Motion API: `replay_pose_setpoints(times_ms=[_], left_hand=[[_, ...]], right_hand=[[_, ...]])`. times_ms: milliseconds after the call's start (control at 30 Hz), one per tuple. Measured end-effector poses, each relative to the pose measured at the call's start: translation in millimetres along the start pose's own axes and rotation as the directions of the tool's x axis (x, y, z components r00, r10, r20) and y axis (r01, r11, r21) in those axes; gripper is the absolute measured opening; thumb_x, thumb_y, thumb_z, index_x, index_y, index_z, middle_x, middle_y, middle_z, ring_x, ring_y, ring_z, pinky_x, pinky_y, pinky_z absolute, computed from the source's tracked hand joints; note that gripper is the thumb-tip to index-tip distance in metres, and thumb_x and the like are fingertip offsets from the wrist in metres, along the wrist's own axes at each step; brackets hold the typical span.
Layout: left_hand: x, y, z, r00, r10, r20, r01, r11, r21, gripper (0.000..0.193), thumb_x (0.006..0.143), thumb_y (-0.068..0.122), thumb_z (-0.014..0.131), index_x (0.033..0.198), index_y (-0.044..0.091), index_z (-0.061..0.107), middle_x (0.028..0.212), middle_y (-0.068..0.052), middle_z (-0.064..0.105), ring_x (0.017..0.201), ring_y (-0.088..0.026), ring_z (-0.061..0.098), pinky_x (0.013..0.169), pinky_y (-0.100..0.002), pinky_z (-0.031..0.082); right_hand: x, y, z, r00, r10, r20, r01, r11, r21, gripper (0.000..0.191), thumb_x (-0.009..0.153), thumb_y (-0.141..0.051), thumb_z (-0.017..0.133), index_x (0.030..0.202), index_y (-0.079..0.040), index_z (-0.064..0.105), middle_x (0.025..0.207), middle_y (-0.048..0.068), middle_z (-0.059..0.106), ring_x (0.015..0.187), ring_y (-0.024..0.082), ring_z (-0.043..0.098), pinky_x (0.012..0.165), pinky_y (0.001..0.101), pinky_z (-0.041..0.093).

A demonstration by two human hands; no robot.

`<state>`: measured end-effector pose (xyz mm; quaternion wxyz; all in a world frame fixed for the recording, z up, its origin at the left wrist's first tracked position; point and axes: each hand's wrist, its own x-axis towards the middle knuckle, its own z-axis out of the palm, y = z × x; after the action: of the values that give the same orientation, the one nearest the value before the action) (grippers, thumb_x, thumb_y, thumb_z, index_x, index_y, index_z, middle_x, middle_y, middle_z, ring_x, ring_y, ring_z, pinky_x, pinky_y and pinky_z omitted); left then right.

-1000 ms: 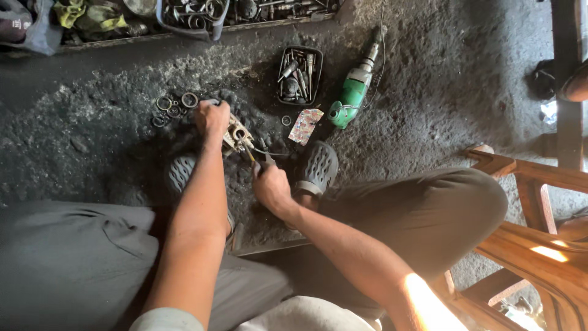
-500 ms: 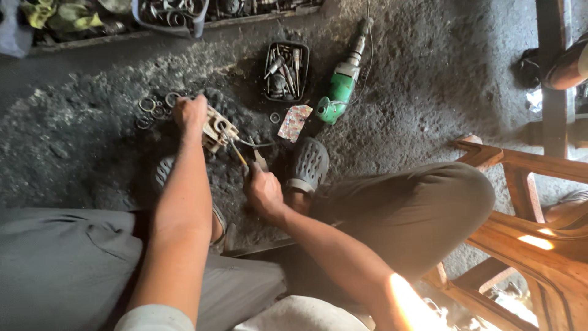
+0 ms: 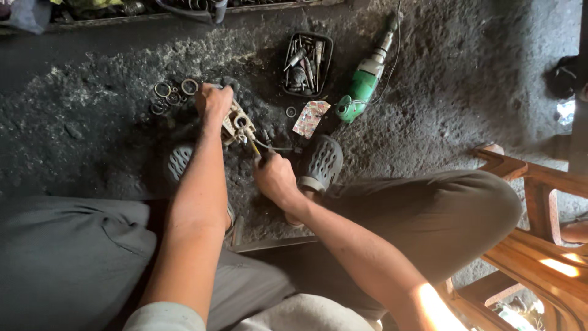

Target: The person sits on the floor and uses a screwdriver to work on a metal mechanical part. They then pick up a green power drill and use it on the same part, holding it with their left hand while operating the tool with their right hand.

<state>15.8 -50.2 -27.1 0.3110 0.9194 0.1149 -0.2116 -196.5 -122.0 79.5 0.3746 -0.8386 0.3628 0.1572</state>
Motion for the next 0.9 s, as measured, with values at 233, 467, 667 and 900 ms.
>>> replay_pose_setpoints(times_ms=[233,467,667,900], left_hand=[[7,-4,3,1.000,0.014,0.007,-0.014,0.998,0.065,0.051,0.079,0.036,0.063,0.108,-0.006,0.068,0.115,-0.036,0.066,0.108,-0.047,0.066,0.095,-0.047,0.053],[2,9,-4,0.999,0.048,0.008,-0.049,0.996,0.075,0.046,0.076,0.033,0.065,0.103,-0.003,0.072,0.115,-0.033,0.068,0.109,-0.046,0.067,0.095,-0.047,0.054],[-5,15,-8,0.997,0.020,0.079,-0.027,0.996,0.091,0.041,0.079,0.032,0.063,0.099,-0.003,0.073,0.110,-0.033,0.069,0.105,-0.046,0.069,0.092,-0.048,0.055],[-7,16,-3,0.997,0.066,-0.027,-0.063,0.994,0.084,0.040,0.078,0.033,0.067,0.095,-0.003,0.073,0.106,-0.034,0.069,0.101,-0.046,0.069,0.088,-0.048,0.056]], right_hand=[[5,44,-5,0.944,-0.322,0.074,0.328,0.891,-0.312,0.035,0.093,-0.022,0.058,0.118,0.002,0.067,0.071,0.023,0.069,0.064,0.044,0.069,0.059,0.0534,0.056],[21,79,44,0.833,-0.546,-0.088,0.514,0.823,-0.241,0.039,0.101,-0.024,0.055,0.124,0.007,0.061,0.078,0.024,0.067,0.065,0.042,0.066,0.058,0.0511,0.054],[-6,54,68,0.992,0.099,0.084,-0.096,0.995,-0.035,0.037,0.103,-0.038,0.051,0.117,-0.006,0.065,0.090,0.030,0.071,0.087,0.049,0.067,0.077,0.0568,0.053],[12,32,60,0.990,0.077,0.114,-0.098,0.977,0.190,0.038,0.102,-0.039,0.052,0.099,-0.003,0.064,0.076,0.023,0.066,0.070,0.042,0.062,0.063,0.0549,0.050]])
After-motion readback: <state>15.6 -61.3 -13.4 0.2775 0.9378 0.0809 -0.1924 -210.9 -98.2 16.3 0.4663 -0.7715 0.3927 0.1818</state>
